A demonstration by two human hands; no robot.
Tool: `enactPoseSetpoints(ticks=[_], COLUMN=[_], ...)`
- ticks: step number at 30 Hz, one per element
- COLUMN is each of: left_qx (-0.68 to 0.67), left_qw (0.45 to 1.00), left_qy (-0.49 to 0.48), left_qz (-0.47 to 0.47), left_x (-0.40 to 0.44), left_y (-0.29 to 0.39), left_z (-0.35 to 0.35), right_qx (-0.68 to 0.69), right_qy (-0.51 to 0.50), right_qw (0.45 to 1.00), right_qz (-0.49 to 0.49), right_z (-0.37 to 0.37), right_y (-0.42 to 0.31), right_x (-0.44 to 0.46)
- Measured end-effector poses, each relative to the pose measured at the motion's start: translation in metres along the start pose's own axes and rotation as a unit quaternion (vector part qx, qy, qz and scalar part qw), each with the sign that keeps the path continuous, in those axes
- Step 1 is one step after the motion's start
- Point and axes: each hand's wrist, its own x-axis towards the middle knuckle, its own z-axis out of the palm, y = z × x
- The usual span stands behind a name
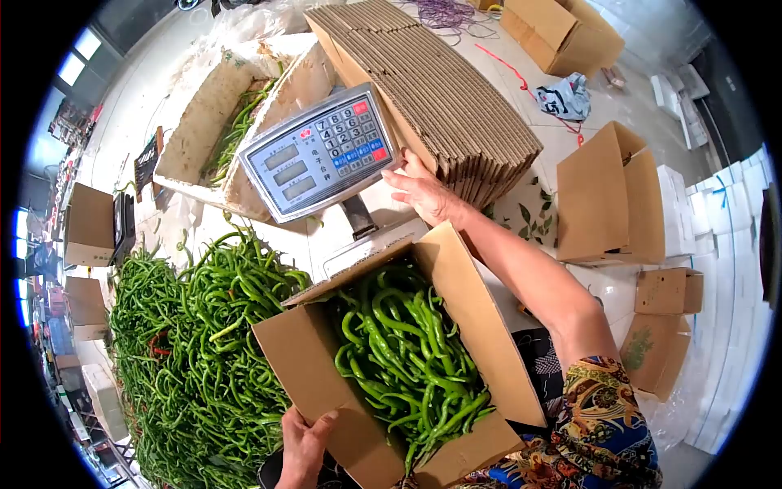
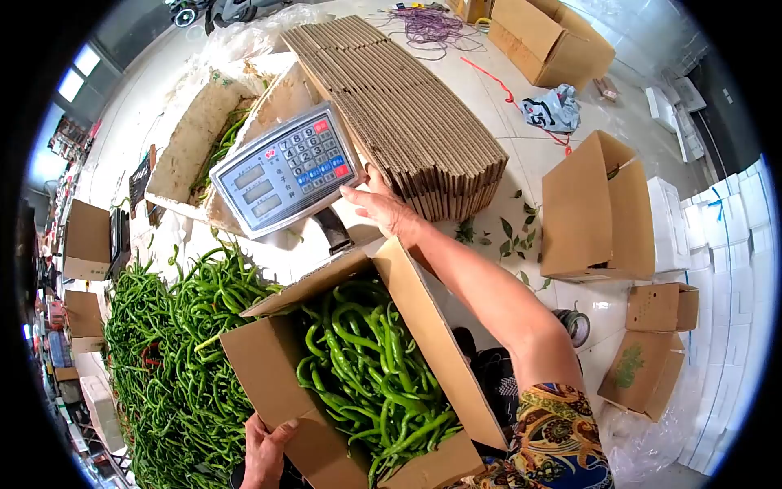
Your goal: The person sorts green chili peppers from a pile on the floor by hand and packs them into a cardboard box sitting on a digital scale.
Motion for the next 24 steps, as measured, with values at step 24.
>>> enactPoseSetpoints(ticks=[24], left_qx=[-0.044], left_qw=[0.999], left_qy=[0.012], left_qz=[-0.02], left_x=[0.005], left_y=[-0.007], left_z=[0.011], right_qx=[0.231], right_qy=[0.023], right_qw=[0.968], right_qz=[-0.096], right_z=[0.004], right_y=[0.011], right_x=[0.052])
